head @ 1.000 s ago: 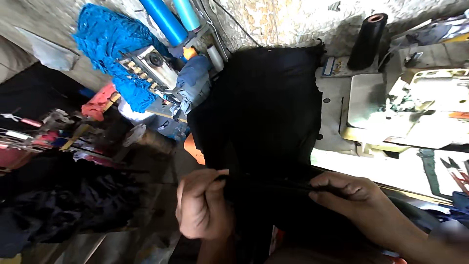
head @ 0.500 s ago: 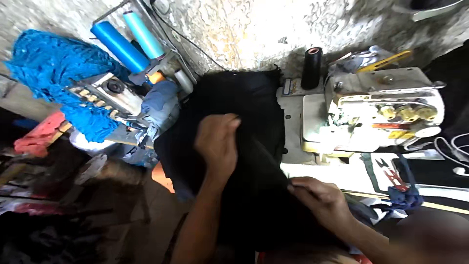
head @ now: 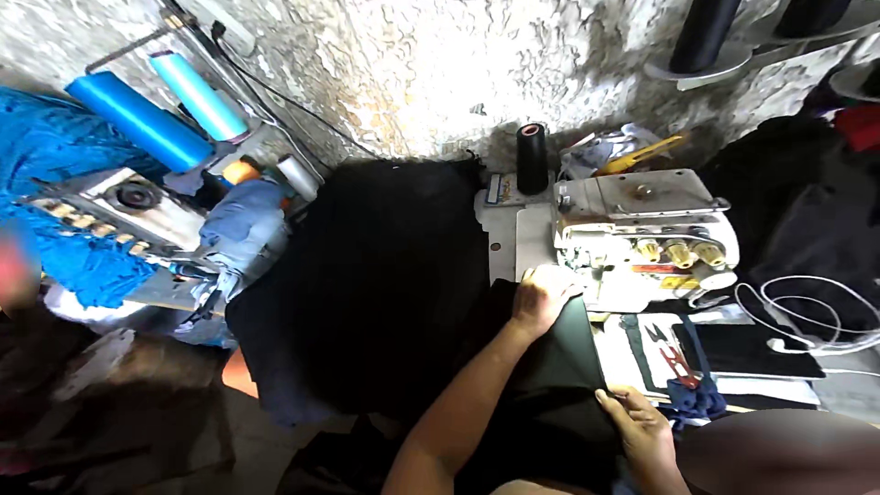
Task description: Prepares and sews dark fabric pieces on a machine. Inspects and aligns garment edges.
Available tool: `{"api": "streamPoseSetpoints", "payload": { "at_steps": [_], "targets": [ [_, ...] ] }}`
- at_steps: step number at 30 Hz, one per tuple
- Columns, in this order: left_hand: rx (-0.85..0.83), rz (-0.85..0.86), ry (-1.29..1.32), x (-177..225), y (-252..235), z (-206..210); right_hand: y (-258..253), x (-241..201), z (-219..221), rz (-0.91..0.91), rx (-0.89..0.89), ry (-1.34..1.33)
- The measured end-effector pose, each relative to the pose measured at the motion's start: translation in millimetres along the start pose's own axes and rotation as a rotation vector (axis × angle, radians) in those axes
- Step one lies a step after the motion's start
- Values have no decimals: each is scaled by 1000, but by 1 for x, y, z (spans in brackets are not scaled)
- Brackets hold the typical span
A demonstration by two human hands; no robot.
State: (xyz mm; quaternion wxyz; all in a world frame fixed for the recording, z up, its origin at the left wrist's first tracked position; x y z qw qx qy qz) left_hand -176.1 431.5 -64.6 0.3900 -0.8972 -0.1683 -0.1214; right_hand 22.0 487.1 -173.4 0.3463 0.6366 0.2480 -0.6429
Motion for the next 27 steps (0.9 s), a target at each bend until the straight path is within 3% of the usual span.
{"api": "streamPoseSetpoints", "payload": {
  "at_steps": [4,11,27],
  "targets": [
    [43,-33,-53,-3,2,-5,-1,-10,3,-82,-33,85],
    [-127,-64,-506,38,30,0,-1,-18,4,-96,-96,64],
    [-145,-150,-470,32,30,6,-21,-50,-11,-39,47,113]
  ]
}}
Point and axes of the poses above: each hand's wrist, its own y-axis away from the middle knuckle, its own z-axis out of the palm, x = y × z, the point moved 10 cm from there along -y, towards the middle knuckle, and after that the axes turned 5 degrees about z, right-handed, at the moved point
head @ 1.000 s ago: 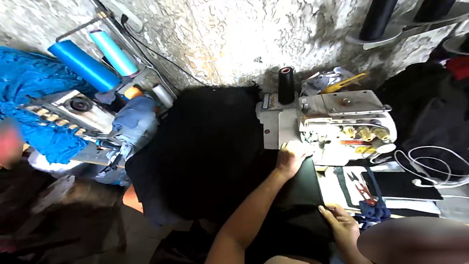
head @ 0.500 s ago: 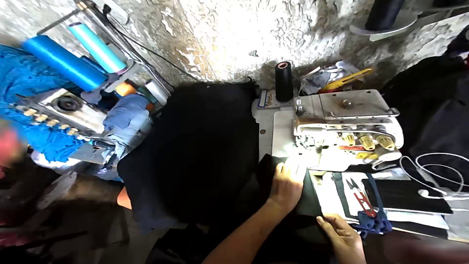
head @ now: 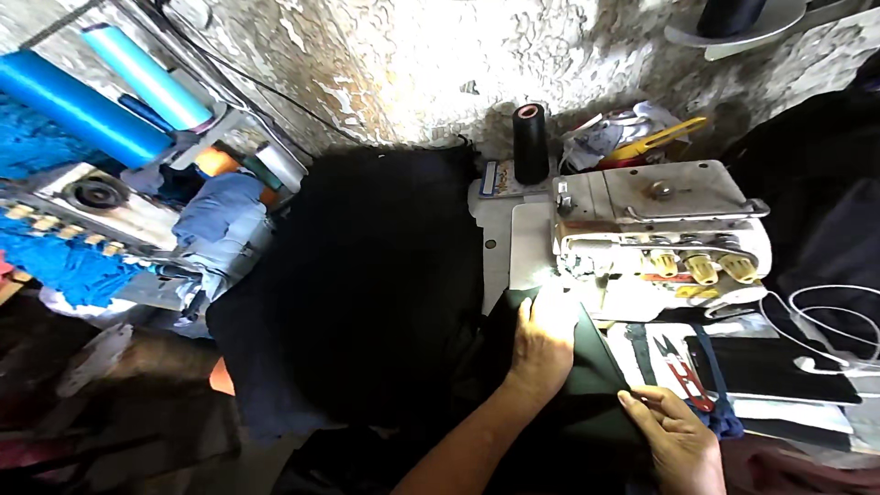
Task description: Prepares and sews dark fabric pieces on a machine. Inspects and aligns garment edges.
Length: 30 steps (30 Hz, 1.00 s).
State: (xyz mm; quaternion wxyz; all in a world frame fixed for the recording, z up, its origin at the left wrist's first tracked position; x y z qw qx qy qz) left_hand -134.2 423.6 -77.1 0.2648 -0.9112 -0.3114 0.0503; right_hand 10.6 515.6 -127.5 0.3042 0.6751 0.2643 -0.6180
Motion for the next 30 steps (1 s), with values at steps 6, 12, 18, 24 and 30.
{"api": "streamPoseSetpoints", "payload": {
  "at_steps": [6,12,18,24,30],
  "targets": [
    [-35,-12,39,1,4,0,11,-5,1,-60,24,48],
    [-46,-16,-5,10,13,-7,16,-4,8,-122,49,50],
    [-12,-22,45,1,8,0,11,2,21,-77,55,26],
    [-104,-110,269,-24,-8,15,-5,2,33,-124,81,12],
    [-307,-108,484,-52,-37,29,-27,-4,50,-155,62,-23]
  ]
}}
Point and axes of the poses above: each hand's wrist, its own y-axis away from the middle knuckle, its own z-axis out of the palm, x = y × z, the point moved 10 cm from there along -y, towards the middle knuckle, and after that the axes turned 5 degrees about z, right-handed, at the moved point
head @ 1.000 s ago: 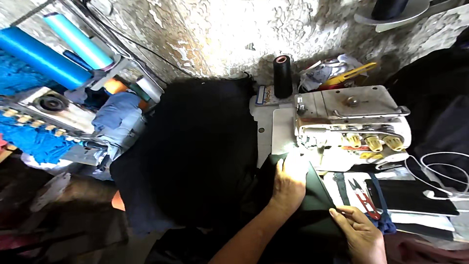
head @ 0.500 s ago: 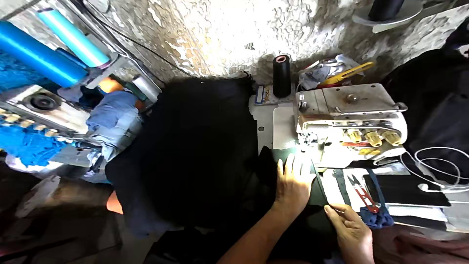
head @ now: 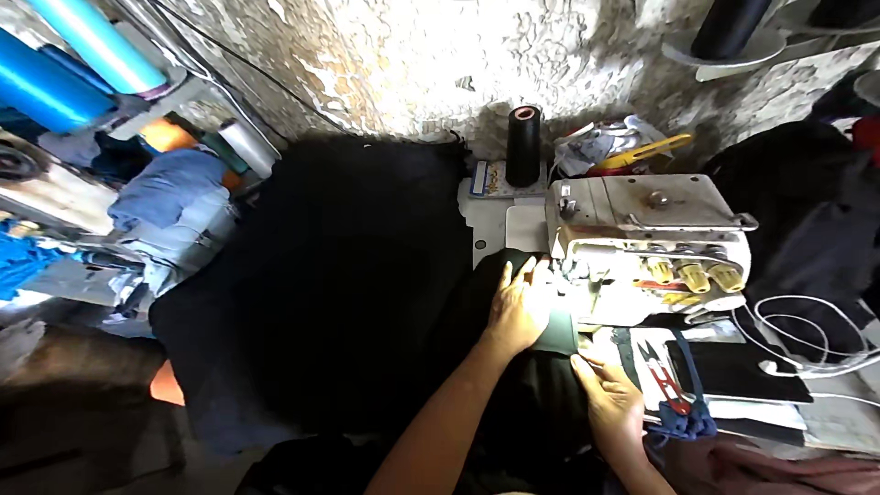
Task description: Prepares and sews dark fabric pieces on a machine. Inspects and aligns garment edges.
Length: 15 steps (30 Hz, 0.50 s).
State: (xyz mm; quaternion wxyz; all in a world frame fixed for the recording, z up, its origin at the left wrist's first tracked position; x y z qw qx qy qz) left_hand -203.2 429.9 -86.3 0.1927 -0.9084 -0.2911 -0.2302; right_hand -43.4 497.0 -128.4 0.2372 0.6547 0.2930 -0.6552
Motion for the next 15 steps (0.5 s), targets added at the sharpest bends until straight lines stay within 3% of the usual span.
{"api": "streamPoseSetpoints", "payload": {
  "at_steps": [7,15],
  "targets": [
    [-19,13,-40,-9,-29,-6,-30,-9,7,-116,60,61],
    [-104,-35,-15,-36,-69,-2,-60,-21,14,-200,104,462]
  ]
}}
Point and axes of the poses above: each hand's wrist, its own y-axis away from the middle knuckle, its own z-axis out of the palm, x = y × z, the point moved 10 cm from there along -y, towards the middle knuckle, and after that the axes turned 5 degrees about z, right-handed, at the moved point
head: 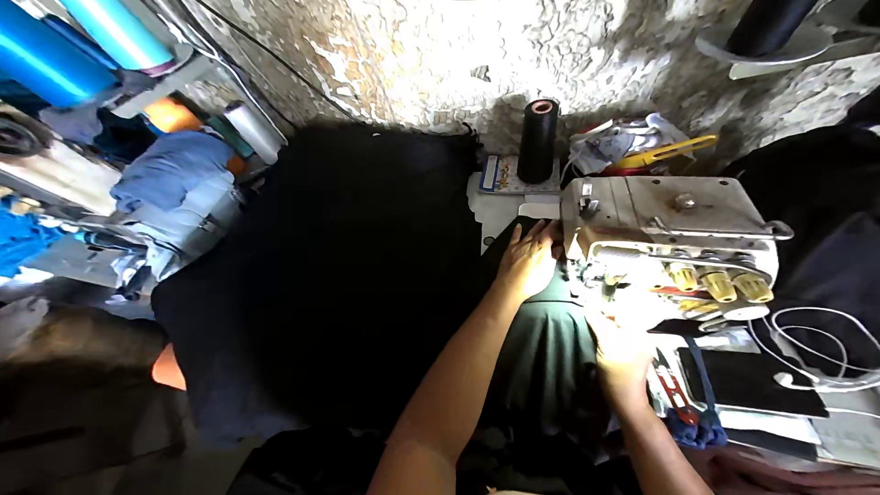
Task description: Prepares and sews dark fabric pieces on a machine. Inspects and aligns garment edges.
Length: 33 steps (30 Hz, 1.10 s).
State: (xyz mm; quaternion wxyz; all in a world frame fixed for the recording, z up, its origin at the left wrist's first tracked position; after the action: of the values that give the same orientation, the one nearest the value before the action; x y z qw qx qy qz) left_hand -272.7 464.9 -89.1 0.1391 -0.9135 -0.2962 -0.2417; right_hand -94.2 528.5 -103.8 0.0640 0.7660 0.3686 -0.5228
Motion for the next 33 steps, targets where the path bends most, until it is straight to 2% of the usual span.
{"api": "streamPoseSetpoints", "payload": {
  "at_steps": [9,11,13,14,17,19,22,25,27,29,31,33],
  "targets": [
    [-12,15,-58,-13,-24,0,-22,0,12,154,-26,39],
    [-18,10,-57,-12,-26,-3,-28,1,16,176,-86,52],
    [69,47,-99,-6,-20,-13,-28,8,19,215,-157,7],
    [182,91,-134,-2,-11,-22,-25,15,20,247,-186,-36],
    [499,210,-131,10,56,-55,-5,43,13,424,-239,-271],
    [557,181,-125,6,129,-67,11,52,6,490,-292,-411],
    [629,-73,-183,-22,266,-46,43,57,-4,558,-464,-481],
    [655,-434,89,-54,380,23,74,66,-12,581,-558,-539],
    [555,-741,479,-69,416,81,89,70,-15,568,-604,-501],
    [300,-929,701,-72,417,126,101,73,-15,559,-663,-428],
    [-4,-947,729,-76,397,148,109,77,-13,546,-713,-343],
    [-204,-926,716,-81,377,155,111,79,-15,505,-724,-241]
  ]
}}
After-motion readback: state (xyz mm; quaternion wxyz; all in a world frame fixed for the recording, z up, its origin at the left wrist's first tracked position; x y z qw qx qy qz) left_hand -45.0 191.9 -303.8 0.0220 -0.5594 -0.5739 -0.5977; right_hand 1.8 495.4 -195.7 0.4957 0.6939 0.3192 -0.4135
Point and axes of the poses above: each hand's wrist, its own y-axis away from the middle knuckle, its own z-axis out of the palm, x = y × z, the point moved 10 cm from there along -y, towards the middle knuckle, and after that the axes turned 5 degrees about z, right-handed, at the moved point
